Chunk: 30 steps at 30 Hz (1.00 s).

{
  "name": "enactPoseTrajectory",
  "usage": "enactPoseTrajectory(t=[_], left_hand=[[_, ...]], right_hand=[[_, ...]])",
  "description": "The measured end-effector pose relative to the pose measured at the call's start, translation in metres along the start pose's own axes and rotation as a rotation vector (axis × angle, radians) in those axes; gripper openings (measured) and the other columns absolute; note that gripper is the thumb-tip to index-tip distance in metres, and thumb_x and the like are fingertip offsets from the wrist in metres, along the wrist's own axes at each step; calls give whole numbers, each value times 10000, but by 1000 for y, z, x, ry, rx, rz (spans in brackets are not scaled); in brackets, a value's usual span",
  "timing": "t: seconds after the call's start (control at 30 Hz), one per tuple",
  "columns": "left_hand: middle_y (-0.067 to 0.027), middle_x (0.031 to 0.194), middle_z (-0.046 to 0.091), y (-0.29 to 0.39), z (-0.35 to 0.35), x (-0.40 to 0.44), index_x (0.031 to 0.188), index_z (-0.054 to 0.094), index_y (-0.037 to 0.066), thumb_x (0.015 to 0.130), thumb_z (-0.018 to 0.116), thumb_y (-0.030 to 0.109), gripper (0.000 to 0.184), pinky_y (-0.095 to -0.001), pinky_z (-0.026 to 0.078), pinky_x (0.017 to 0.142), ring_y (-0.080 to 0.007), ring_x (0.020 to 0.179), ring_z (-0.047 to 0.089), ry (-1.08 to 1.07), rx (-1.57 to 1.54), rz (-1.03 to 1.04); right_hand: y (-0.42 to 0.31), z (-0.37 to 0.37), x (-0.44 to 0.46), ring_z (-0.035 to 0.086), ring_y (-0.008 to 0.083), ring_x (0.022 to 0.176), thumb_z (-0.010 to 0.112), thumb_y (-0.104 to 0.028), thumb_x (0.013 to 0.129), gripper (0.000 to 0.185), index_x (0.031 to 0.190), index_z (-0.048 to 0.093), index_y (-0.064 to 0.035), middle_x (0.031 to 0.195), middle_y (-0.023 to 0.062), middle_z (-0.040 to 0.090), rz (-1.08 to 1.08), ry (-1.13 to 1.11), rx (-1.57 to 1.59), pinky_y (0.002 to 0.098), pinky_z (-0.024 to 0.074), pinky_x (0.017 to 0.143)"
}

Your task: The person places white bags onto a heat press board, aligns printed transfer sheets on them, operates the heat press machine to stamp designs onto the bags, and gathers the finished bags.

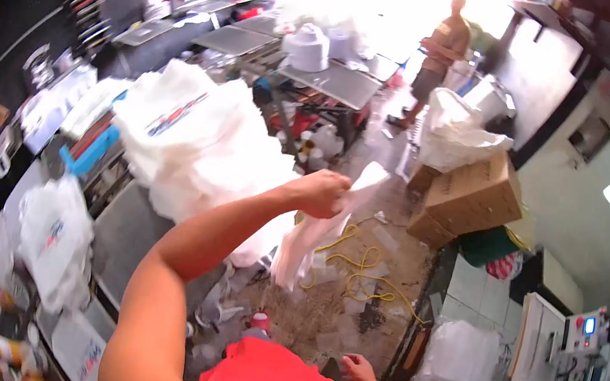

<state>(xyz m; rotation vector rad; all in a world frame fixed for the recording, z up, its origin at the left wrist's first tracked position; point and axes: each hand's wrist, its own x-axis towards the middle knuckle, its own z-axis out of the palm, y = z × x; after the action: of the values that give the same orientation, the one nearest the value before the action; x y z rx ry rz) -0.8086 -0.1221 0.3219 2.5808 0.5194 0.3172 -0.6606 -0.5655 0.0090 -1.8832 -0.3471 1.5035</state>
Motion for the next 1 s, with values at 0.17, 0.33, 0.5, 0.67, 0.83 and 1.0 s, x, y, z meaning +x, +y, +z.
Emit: enactPoseTrajectory(t=[0.17,0.33,0.5,0.67,0.83,1.0], left_hand=[[-255,1061,665,-44,3,8,1129,627,-15,789,583,143,378,-464,497,911,-406,1043,630,-15,-56,1],[-249,1089,664,-42,-3,21,1182,626,-21,804,577,160,422,-442,490,943,-389,1089,619,-170,-103,60],[-253,1119,654,-23,2,34,1226,611,-32,822,571,160,450,-433,476,970,-384,1121,605,-228,-108,48],[-256,1127,645,-12,-2,48,1214,609,-26,822,561,150,432,-445,470,980,-394,1130,594,-185,-61,15],[-199,1018,648,24,-97,52,1057,631,-5,818,545,121,284,-462,523,824,-375,940,649,-211,425,151],[-190,928,667,72,-222,17,1064,645,-2,841,547,138,281,-455,532,807,-384,837,660,130,641,140]], right_hand=[[1,1,31,658,170,795,714,-304,891,419,1162,630,5,1003,81,693,-114,199,-125,336,542,661],[-10,-51,10,643,189,711,662,-241,937,291,1136,614,-35,965,71,660,15,382,50,345,558,579],[-4,-102,12,653,207,708,639,-270,932,271,1120,602,-79,927,56,654,41,495,-10,385,570,593],[22,-145,41,676,239,743,634,-298,931,278,1127,606,-103,910,55,645,230,426,25,430,574,606],[134,-217,139,672,312,754,629,-226,921,271,1149,589,-85,890,104,645,486,287,31,486,559,605],[100,-192,148,661,322,729,618,-209,919,264,1131,581,-57,886,122,646,442,254,-61,487,552,593]])
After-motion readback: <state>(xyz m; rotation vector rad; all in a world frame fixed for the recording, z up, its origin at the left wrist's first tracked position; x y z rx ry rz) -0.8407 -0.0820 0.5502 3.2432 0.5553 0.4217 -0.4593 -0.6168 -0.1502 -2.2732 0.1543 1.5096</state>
